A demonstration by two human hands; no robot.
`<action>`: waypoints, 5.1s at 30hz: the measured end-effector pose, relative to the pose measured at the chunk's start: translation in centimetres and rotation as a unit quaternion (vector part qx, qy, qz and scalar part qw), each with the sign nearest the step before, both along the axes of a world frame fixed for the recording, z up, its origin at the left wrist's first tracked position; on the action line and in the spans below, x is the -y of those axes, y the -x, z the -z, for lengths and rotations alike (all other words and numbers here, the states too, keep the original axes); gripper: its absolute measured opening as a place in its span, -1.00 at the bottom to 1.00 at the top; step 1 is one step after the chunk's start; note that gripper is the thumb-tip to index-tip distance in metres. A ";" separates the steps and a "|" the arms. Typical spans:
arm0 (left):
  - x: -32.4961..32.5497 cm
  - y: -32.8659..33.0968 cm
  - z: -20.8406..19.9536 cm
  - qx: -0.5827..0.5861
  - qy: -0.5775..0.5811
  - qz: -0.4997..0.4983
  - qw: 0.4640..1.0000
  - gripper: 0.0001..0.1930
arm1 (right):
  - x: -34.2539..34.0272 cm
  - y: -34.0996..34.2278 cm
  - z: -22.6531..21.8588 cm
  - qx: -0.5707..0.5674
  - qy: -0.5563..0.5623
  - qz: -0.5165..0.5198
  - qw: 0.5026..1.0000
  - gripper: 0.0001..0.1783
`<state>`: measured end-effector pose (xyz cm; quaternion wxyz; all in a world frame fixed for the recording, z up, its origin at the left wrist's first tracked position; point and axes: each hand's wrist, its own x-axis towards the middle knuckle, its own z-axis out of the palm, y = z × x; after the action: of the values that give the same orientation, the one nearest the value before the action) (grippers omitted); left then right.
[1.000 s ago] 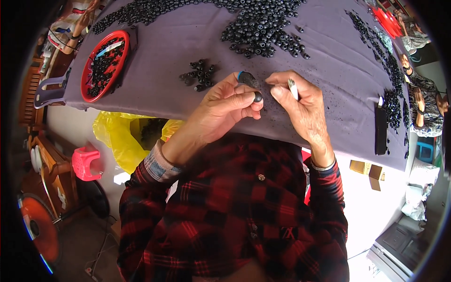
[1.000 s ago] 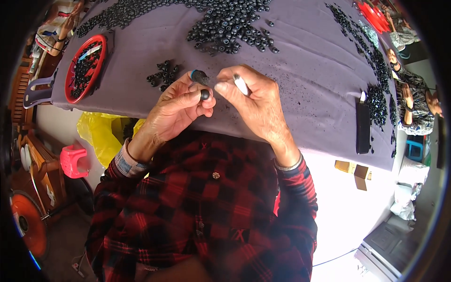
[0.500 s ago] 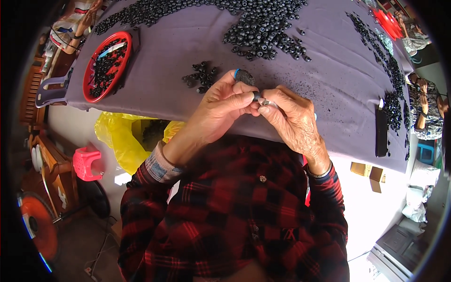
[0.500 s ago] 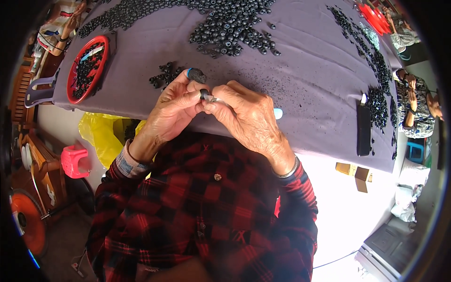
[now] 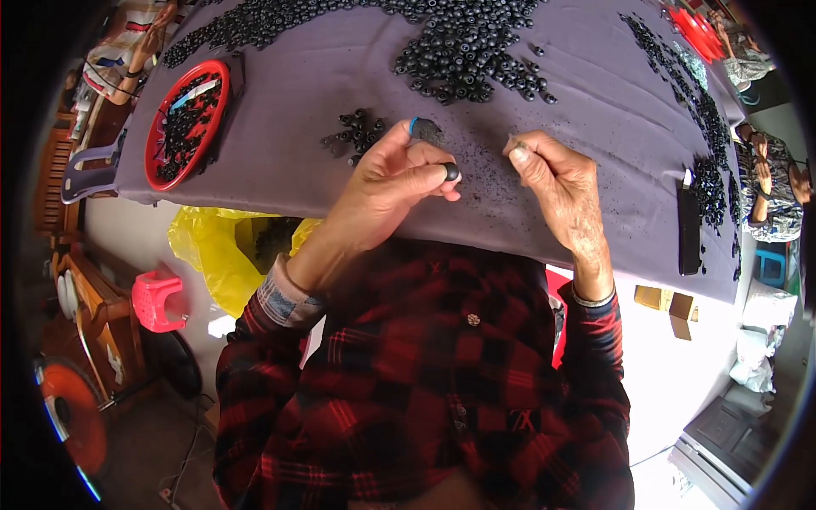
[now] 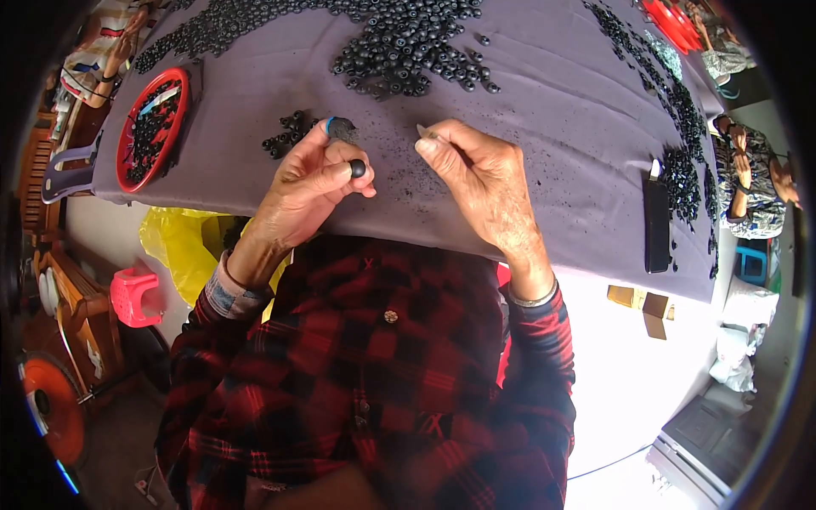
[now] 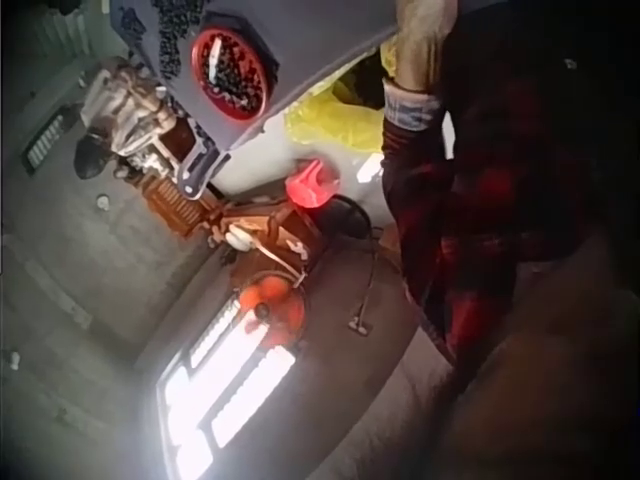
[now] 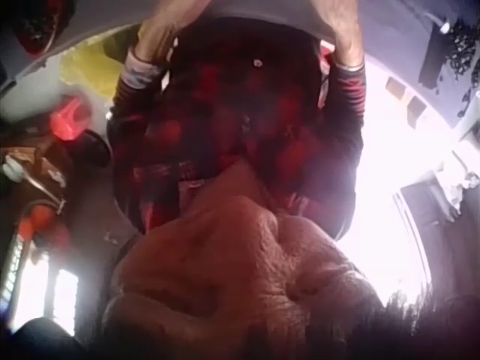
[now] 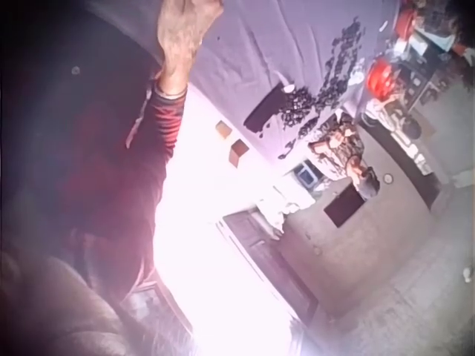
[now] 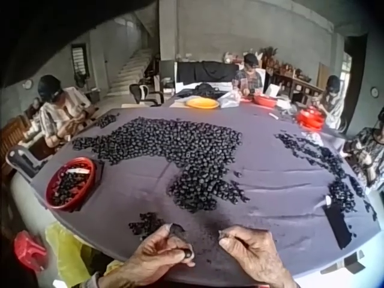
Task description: The person trims small black parts with a blade, periodically scraping more parts from a pile on the table with a scraper.
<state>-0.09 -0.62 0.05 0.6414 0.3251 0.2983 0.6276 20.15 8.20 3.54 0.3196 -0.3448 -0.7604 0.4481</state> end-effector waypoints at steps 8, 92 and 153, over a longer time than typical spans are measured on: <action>0.5 -0.5 0.0 -0.059 0.002 0.020 0.998 -0.67 | 2.6 1.7 -0.5 -0.030 -0.060 -0.103 0.992 -0.75; -0.4 -0.9 -1.8 0.092 0.007 0.036 0.995 -0.73 | 1.4 2.0 -0.6 -0.004 -0.192 -0.106 0.976 -0.83; 0.1 -1.7 -0.9 0.089 0.038 0.093 0.991 -0.73 | 0.9 1.9 0.9 -0.185 -0.033 -0.125 0.974 -0.73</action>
<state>1.59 -0.70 0.93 0.7328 0.2696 0.2325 0.5799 18.20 7.29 2.68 0.4070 -0.1478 -0.7395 0.5155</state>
